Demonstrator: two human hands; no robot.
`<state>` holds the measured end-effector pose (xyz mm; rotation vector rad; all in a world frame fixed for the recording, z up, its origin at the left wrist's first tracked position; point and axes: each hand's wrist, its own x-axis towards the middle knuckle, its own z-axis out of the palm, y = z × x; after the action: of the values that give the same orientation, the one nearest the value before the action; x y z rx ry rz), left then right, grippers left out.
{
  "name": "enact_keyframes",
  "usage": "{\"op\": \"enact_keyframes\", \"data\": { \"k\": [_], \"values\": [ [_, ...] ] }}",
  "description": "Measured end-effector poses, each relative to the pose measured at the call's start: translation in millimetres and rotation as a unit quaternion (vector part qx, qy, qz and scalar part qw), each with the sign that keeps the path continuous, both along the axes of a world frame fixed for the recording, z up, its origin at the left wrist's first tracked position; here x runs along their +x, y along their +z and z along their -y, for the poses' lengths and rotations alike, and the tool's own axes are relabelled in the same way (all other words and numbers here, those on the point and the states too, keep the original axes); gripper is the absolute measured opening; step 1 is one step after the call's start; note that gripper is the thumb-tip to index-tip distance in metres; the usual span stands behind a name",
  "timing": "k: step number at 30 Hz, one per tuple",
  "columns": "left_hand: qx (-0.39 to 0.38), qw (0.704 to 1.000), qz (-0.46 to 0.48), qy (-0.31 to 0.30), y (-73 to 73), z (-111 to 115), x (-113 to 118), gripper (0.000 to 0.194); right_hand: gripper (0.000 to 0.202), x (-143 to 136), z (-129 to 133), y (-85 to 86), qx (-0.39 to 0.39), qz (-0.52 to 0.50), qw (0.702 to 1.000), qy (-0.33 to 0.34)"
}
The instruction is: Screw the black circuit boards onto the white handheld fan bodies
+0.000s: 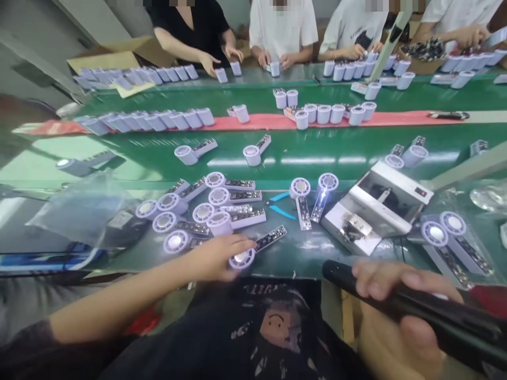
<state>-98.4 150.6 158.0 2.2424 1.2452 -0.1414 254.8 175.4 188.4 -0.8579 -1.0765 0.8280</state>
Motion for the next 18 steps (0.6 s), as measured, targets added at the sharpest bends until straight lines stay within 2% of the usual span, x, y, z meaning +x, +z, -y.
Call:
{"op": "enact_keyframes", "data": {
  "k": [3, 6, 9, 11, 13, 15, 18],
  "values": [
    [0.012, 1.0, 0.004, -0.002, -6.1, 1, -5, 0.067, 0.025, -3, -5, 0.1, 0.037, 0.032, 0.996, 0.074],
    [0.091, 0.996, -0.019, -0.003, 0.0, 3, 5, 0.06, 0.027, 1, -5, 5.1, 0.07, 0.053, 0.99, 0.111],
    [0.151, 0.986, -0.075, 0.013, 4.0, 6, 28, 0.046, 0.024, 0, 5, 14.3, 0.053, 0.057, 0.994, 0.076],
    [0.168, 0.979, -0.112, 0.022, 1.8, 7, 42, 0.037, 0.025, -5, 14, 22.2, 0.001, 0.043, 0.999, 0.021],
    [0.19, 0.975, -0.112, 0.004, -2.5, 6, 49, 0.035, 0.025, -8, 20, 28.8, -0.014, 0.04, 0.999, -0.004],
    [0.236, 0.968, -0.088, -0.023, -6.5, 7, 51, 0.038, 0.024, -6, 18, 32.0, 0.013, 0.056, 0.998, 0.008],
    [0.321, 0.944, -0.054, -0.051, -11.1, 10, 53, 0.044, 0.027, 0, -2, 30.9, 0.132, 0.096, 0.987, 0.007]
  ]
}}
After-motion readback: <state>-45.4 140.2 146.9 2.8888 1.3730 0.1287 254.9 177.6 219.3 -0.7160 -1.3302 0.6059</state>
